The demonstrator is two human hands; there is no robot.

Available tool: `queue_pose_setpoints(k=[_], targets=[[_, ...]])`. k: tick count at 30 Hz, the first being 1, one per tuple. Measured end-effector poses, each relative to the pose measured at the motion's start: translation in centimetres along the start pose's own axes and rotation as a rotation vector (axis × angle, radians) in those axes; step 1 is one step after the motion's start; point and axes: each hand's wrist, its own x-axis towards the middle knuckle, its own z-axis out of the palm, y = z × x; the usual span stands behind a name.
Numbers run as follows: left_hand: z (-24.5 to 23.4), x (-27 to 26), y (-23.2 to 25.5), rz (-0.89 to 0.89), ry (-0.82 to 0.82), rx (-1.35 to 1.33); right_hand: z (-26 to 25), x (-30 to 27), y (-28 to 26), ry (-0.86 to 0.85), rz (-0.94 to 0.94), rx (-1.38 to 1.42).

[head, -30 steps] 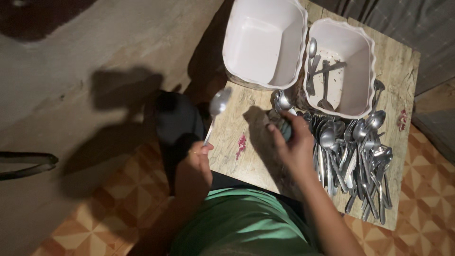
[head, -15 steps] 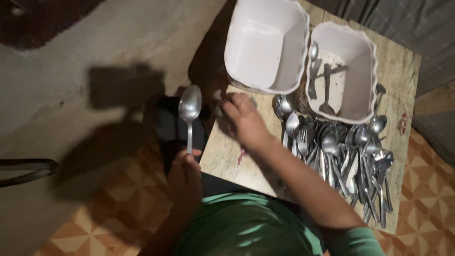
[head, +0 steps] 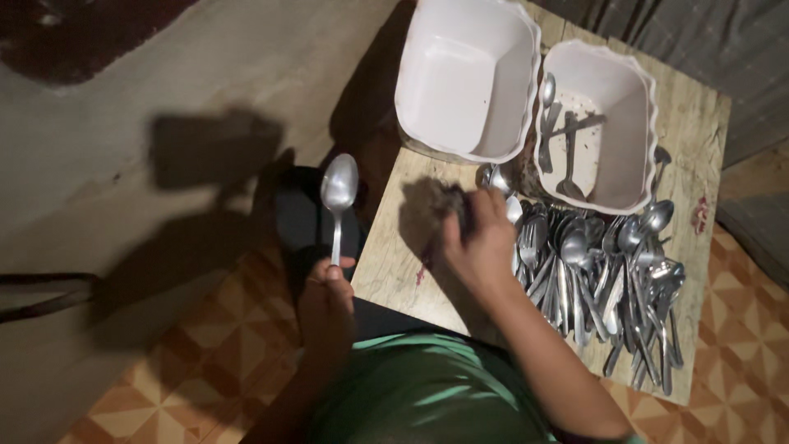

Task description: The person wipes multiple metal spoons and forks with a cloth on a wooden table. The person picks each utensil from a pile, wipes it, and places it into a white plastic container. The process is repeated for many items.

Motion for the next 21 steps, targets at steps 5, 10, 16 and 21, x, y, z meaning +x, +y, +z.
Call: queue_pose_setpoints(k=[5,10,16,21], targets=[[-0.1,0.0,-0.4,-0.056,-0.028,-0.047,1.1,-2.0,0.5,-0.163,0.113,-0.155],[0.7,-1.1,-0.6,-0.134,-0.144,-0.115,8.5,3.4,-0.7,-0.045,-0.17,-0.029],[1.7,-1.4,-1.0,-0.29,-0.207,-0.205,7.9,6.0,-2.1,0.046,-0.173,0.355],[3.5,-2.6,-3.6,-0.355,-0.333,-0.296,2.5,2.7,-0.2,0.019,0.089,0.551]])
